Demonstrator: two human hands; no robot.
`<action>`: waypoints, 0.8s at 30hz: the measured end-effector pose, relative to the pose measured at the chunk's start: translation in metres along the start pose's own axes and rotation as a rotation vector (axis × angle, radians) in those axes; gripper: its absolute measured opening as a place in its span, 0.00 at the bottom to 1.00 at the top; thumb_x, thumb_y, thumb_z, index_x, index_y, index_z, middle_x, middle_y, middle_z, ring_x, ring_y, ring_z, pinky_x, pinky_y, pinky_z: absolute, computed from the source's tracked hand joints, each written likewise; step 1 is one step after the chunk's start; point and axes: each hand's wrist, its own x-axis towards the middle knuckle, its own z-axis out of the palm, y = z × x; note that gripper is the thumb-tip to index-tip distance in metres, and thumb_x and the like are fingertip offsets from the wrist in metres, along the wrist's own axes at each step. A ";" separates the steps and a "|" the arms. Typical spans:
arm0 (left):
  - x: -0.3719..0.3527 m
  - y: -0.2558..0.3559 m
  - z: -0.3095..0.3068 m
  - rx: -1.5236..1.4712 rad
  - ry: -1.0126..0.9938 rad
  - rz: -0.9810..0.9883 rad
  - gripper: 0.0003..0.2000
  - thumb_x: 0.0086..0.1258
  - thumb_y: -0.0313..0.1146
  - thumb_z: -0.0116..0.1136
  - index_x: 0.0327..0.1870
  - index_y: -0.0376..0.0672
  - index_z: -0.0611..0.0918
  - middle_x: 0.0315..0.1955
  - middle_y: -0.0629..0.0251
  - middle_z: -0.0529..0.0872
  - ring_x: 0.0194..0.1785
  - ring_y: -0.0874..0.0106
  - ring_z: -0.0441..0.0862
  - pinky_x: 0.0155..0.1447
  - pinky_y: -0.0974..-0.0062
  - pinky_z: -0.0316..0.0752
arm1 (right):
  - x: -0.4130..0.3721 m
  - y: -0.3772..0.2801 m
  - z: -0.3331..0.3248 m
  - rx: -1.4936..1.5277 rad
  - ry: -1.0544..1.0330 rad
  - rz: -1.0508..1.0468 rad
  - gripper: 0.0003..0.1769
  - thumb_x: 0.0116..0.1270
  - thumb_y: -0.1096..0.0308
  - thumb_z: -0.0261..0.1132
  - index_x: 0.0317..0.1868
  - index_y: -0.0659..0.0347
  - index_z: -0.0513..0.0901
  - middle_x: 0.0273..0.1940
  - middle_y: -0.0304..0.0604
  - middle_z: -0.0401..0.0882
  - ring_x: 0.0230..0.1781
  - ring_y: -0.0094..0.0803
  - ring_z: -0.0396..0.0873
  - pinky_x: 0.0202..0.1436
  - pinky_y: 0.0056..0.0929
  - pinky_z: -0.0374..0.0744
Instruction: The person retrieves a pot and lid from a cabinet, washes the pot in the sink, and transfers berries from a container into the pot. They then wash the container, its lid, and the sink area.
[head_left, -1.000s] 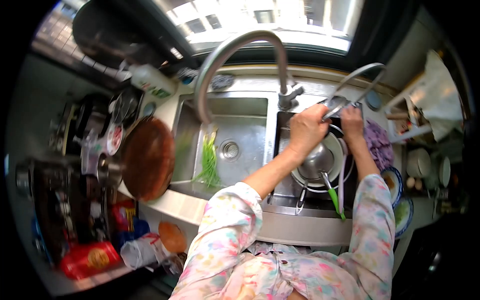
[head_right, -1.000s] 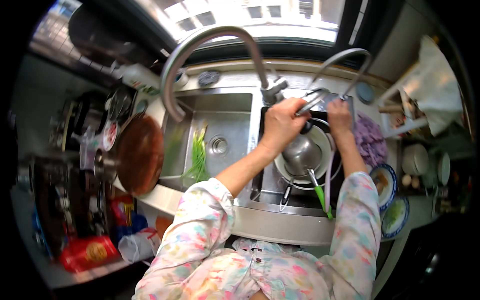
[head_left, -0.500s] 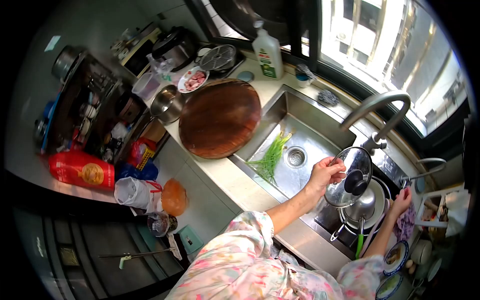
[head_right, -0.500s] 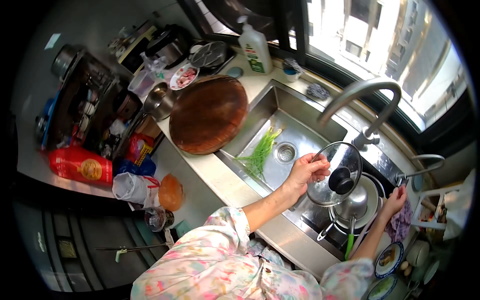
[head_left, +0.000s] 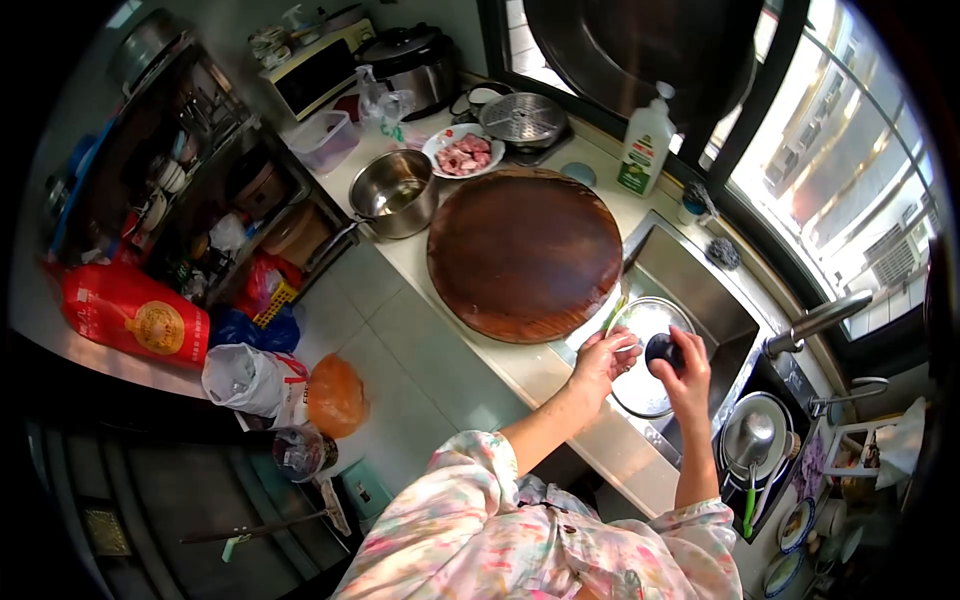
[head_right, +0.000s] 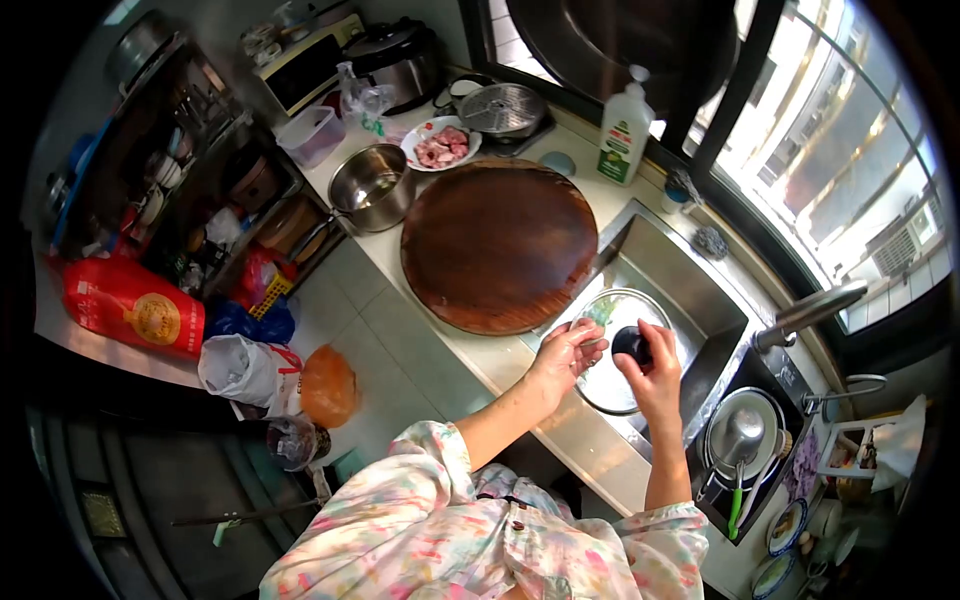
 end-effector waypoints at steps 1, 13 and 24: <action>-0.004 0.016 -0.006 -0.002 0.048 0.012 0.06 0.63 0.28 0.57 0.39 0.45 0.75 0.32 0.65 0.83 0.35 0.73 0.82 0.39 0.80 0.79 | 0.007 -0.009 0.017 -0.070 -0.006 -0.030 0.24 0.49 0.72 0.68 0.49 0.65 0.76 0.41 0.46 0.74 0.39 0.36 0.76 0.40 0.28 0.76; -0.035 0.155 -0.126 0.864 0.387 0.692 0.18 0.57 0.29 0.60 0.49 0.37 0.76 0.36 0.61 0.82 0.34 0.72 0.79 0.40 0.75 0.76 | 0.156 -0.006 0.170 -0.354 0.035 0.048 0.21 0.48 0.60 0.62 0.44 0.61 0.80 0.43 0.49 0.76 0.43 0.45 0.77 0.48 0.37 0.74; -0.078 0.374 -0.158 1.234 0.683 1.184 0.18 0.51 0.15 0.49 0.42 0.44 0.79 0.33 0.61 0.75 0.29 0.70 0.75 0.33 0.74 0.72 | 0.264 0.045 0.247 -0.463 0.113 0.119 0.24 0.53 0.56 0.62 0.50 0.55 0.78 0.51 0.49 0.74 0.52 0.46 0.74 0.55 0.37 0.72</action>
